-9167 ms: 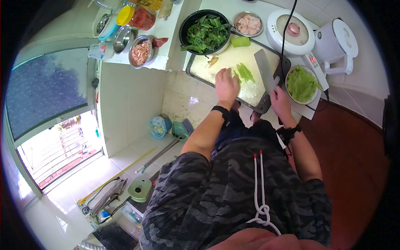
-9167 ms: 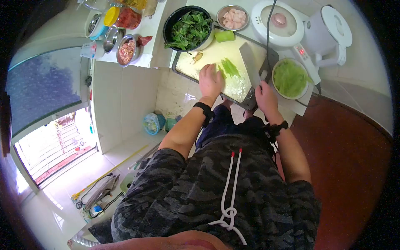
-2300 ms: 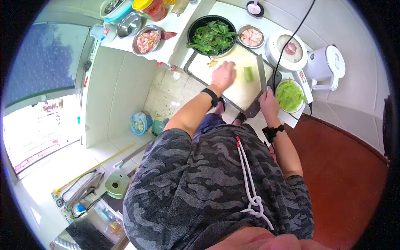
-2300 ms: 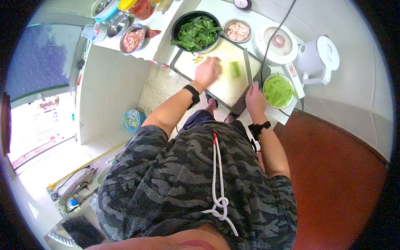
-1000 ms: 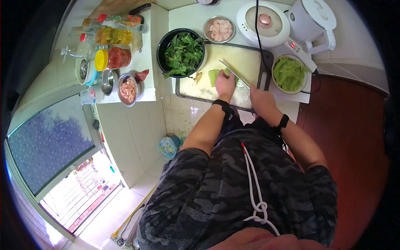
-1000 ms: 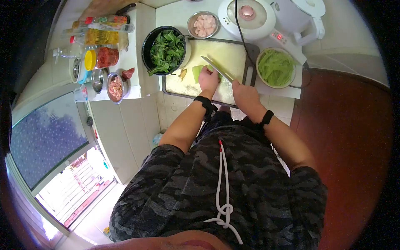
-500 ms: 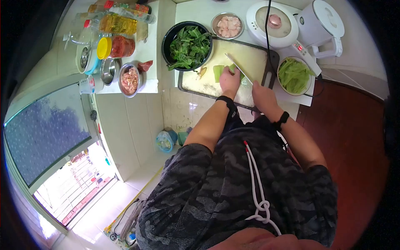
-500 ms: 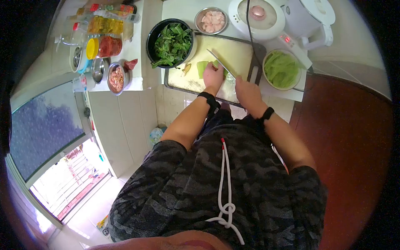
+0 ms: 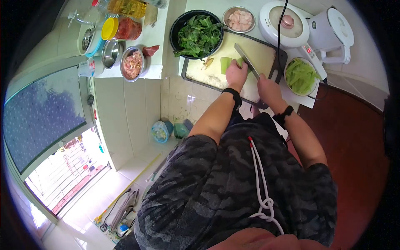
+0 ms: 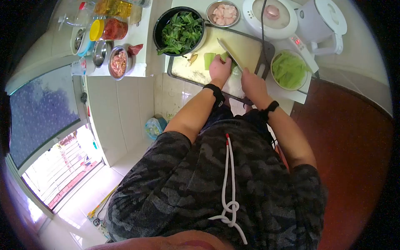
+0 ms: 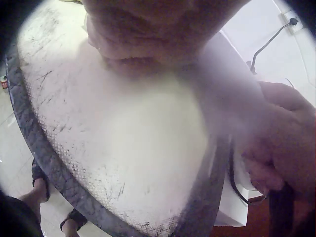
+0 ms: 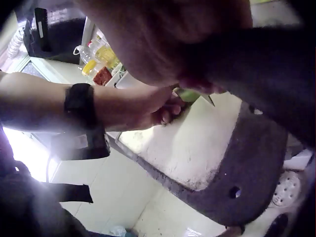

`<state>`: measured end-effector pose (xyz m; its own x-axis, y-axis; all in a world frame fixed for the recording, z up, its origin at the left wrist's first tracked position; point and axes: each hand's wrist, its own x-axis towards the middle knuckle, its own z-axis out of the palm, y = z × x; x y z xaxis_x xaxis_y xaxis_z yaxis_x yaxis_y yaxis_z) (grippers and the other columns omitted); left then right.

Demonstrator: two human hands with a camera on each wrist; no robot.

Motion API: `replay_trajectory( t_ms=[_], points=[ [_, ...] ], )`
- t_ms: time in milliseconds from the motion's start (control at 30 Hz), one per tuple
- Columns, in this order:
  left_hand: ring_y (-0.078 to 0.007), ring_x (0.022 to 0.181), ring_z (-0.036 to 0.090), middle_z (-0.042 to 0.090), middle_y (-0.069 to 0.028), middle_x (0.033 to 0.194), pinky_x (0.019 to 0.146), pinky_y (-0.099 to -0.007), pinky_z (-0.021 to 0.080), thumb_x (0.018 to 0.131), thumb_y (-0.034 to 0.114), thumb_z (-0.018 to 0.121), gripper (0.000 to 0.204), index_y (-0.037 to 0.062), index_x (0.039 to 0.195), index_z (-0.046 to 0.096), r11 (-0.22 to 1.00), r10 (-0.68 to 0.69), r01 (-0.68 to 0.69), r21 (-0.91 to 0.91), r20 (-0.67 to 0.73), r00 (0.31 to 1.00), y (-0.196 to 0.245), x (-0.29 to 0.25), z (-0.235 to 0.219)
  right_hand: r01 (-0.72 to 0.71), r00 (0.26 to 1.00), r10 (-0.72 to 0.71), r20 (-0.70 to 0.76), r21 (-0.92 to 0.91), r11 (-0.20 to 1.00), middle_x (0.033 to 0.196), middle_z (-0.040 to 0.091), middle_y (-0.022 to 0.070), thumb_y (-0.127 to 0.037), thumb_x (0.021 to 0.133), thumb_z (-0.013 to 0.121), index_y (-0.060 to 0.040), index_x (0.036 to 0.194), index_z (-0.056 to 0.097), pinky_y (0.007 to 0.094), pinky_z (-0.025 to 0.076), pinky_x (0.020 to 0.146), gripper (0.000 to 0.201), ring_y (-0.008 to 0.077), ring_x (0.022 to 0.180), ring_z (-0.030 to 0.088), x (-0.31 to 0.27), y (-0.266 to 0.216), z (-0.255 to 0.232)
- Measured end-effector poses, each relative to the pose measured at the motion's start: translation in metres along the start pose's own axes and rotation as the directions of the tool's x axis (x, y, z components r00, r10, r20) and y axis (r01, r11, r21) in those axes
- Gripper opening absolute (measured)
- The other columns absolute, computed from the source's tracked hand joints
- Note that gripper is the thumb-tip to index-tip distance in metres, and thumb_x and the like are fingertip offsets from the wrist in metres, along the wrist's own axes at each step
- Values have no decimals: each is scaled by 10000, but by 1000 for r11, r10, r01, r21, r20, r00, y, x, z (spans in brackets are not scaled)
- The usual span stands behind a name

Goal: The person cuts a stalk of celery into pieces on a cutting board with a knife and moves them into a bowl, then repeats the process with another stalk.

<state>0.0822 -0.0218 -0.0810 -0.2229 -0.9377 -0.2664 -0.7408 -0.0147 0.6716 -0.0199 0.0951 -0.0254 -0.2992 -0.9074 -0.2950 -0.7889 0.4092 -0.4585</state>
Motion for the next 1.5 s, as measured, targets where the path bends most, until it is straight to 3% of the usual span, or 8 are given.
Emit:
replay_trajectory(
  t_ms=[267, 567, 667, 967, 1133, 1300, 1400, 1500],
  points=[
    [-412, 724, 638, 641, -204, 704, 668, -484, 501, 828, 330, 632, 334, 5, 783, 570, 1000, -13, 13, -14, 8, 1000, 4, 1, -3, -58, 998, 57, 20, 39, 998, 721, 635, 232, -173, 919, 498, -22, 977, 508, 557, 479, 624, 162, 437, 691, 633, -15, 3, -3],
    [-413, 731, 640, 645, -205, 715, 676, -485, 506, 830, 334, 632, 335, 6, 789, 573, 1000, -10, 10, 23, 16, 1000, -1, 6, 3, 4, 999, -1, -49, 55, 998, 753, 649, 230, -140, 909, 475, -9, 955, 510, 548, 493, 647, 144, 432, 731, 647, 1, 0, -2],
    [-411, 736, 641, 647, -206, 722, 681, -484, 506, 832, 332, 630, 335, 4, 788, 575, 1000, -7, 7, 6, 12, 1000, 1, 2, -1, -63, 997, 61, 46, 52, 997, 770, 652, 228, -143, 909, 476, -8, 948, 507, 548, 493, 654, 144, 429, 745, 648, -13, -5, -13],
    [-407, 732, 643, 653, -197, 729, 686, -486, 505, 842, 326, 621, 320, 8, 830, 580, 999, 10, -12, 48, 27, 1000, 1, 3, -1, -28, 999, 29, -24, 67, 997, 762, 644, 229, -159, 921, 474, -23, 942, 504, 556, 487, 669, 141, 432, 747, 642, 0, 1, 2],
    [-405, 728, 643, 653, -196, 729, 684, -486, 505, 846, 318, 614, 312, 10, 815, 579, 999, 17, -18, 27, 21, 1000, 4, 1, -4, -52, 998, 49, 29, 86, 995, 763, 642, 232, -152, 918, 481, -22, 938, 501, 554, 490, 669, 132, 440, 744, 637, -18, -2, -15],
    [-407, 726, 640, 652, -192, 722, 674, -489, 500, 845, 313, 609, 307, 11, 800, 577, 1000, 0, -1, 28, 28, 1000, 2, 1, -4, -52, 999, 51, 11, 78, 996, 765, 640, 234, -172, 928, 480, -25, 973, 514, 550, 490, 666, 158, 429, 744, 639, -1, 4, 9],
    [-408, 721, 636, 645, -188, 711, 668, -492, 490, 857, 323, 623, 309, 23, 841, 550, 999, 42, -42, 20, 19, 999, -5, 0, 2, -50, 999, 51, -16, 53, 997, 751, 637, 229, -206, 945, 479, -30, 1011, 524, 542, 492, 650, 193, 418, 727, 639, 2, 4, 14],
    [-402, 691, 625, 620, -174, 678, 657, -495, 473, 890, 328, 636, 315, 63, 926, 469, 998, -26, 19, -52, -130, 991, 1, -16, -5, -44, 997, 47, -58, 47, 998, 717, 632, 224, -218, 947, 480, -29, 1011, 530, 538, 493, 631, 206, 417, 695, 637, 1, 6, 20]
  ],
)
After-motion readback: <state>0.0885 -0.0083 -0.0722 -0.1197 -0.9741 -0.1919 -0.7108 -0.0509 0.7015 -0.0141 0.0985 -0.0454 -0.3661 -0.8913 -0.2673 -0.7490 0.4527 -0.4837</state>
